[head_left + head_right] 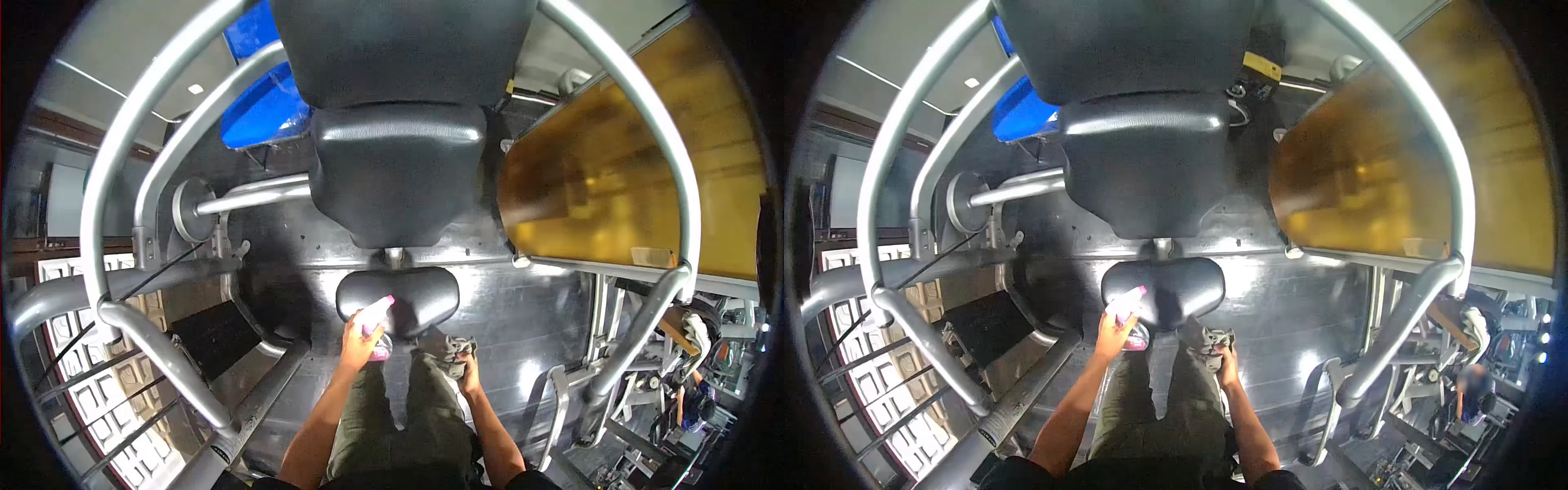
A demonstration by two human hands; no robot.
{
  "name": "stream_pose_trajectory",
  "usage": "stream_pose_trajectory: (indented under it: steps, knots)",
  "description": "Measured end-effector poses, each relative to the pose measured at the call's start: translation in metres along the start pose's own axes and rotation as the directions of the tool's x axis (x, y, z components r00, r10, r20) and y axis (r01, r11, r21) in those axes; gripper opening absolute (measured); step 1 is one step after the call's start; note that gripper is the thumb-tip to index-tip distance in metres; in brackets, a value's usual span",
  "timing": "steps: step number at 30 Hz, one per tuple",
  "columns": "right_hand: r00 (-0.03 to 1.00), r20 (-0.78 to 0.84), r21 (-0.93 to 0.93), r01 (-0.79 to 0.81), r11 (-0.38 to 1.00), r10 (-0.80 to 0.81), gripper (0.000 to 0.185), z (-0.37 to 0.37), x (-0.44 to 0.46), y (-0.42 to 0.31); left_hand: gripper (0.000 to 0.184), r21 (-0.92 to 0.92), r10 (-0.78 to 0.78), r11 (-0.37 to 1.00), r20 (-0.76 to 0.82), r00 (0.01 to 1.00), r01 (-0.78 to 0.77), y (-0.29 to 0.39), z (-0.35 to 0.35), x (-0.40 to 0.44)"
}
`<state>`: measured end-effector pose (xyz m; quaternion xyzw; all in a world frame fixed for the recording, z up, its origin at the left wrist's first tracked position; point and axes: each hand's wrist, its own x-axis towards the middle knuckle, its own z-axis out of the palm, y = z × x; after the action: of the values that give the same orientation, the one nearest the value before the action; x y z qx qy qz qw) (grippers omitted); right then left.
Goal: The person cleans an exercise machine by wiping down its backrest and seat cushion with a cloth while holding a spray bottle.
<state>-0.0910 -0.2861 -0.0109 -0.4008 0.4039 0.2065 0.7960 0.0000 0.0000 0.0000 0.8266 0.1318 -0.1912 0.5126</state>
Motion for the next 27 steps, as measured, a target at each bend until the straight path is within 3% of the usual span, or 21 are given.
stream_pose_trajectory:
  steps: [2, 3, 5, 7, 9, 10, 13, 14, 17, 18, 23, 25, 26, 27]
  knots:
    - [0.998, -0.019, 0.135, -0.064, 0.989, 0.067, 0.049, -0.006, 0.024, 0.004, 0.046, -0.19, 0.117, 0.974, -0.061, 0.991, -0.127, -0.006, 0.008, 0.009]
    - [0.997, 0.034, 0.157, -0.074, 0.985, 0.07, 0.049, 0.014, -0.001, 0.003, 0.046, -0.144, 0.135, 0.979, -0.091, 0.987, -0.147, 0.025, -0.022, -0.02]
    - [0.999, 0.037, 0.262, -0.026, 0.965, 0.017, 0.046, 0.026, -0.007, -0.02, 0.044, -0.221, 0.079, 0.971, -0.071, 0.994, -0.093, 0.061, -0.023, -0.032]
    - [0.996, 0.067, 0.213, 0.04, 0.976, -0.056, 0.047, 0.046, -0.013, -0.046, 0.047, -0.304, 0.095, 0.946, -0.07, 0.993, -0.112, 0.075, -0.021, -0.03]
    - [0.994, 0.111, 0.273, -0.011, 0.962, -0.02, 0.05, 0.041, 0.001, -0.045, 0.053, -0.102, 0.189, 0.977, 0.034, 0.981, -0.185, 0.069, -0.022, -0.038]
    - [0.989, 0.131, 0.311, 0.021, 0.95, -0.065, 0.052, 0.055, 0.001, -0.047, 0.053, 0.022, 0.351, 0.936, 0.033, 0.936, -0.352, 0.072, -0.023, -0.038]
    - [0.941, 0.337, 0.407, -0.144, 0.902, -0.002, 0.06, 0.07, 0.025, -0.047, 0.052, 0.004, 0.479, 0.878, -0.02, 0.878, -0.479, 0.085, -0.023, -0.044]
    - [0.879, 0.466, 0.396, -0.107, 0.912, -0.099, 0.059, 0.08, 0.027, -0.05, 0.052, 0.019, 0.487, 0.873, -0.035, 0.873, -0.487, 0.09, -0.025, -0.045]
    - [0.886, 0.437, 0.322, 0.008, 0.947, -0.157, 0.055, 0.122, 0.032, -0.066, 0.043, 0.109, 0.44, 0.895, -0.056, 0.896, -0.432, 0.114, -0.032, -0.055]
    - [0.786, 0.594, 0.318, -0.035, 0.947, -0.17, 0.052, 0.143, 0.0, -0.096, 0.032, 0.021, 0.391, 0.92, -0.141, 0.91, -0.392, 0.112, -0.026, -0.056]
    - [0.771, 0.625, 0.085, 0.089, 0.992, -0.123, 0.053, 0.139, 0.009, -0.126, 0.02, -0.057, 0.298, 0.945, -0.264, 0.917, -0.323, 0.148, -0.027, -0.056]
    - [0.812, 0.573, 0.074, 0.089, 0.993, -0.115, 0.045, 0.141, 0.019, -0.131, 0.02, -0.378, 0.043, 0.917, -0.216, 0.975, -0.124, 0.157, -0.026, -0.054]
    - [0.824, 0.552, 0.113, 0.079, 0.99, -0.128, 0.045, 0.14, 0.023, -0.134, 0.02, -0.292, 0.18, 0.92, -0.283, 0.942, -0.263, 0.157, -0.025, -0.049]
    - [0.82, 0.556, 0.11, 0.088, 0.99, -0.134, 0.045, 0.141, 0.028, -0.14, 0.02, -0.295, 0.188, 0.916, -0.287, 0.939, -0.273, 0.157, -0.026, -0.042]
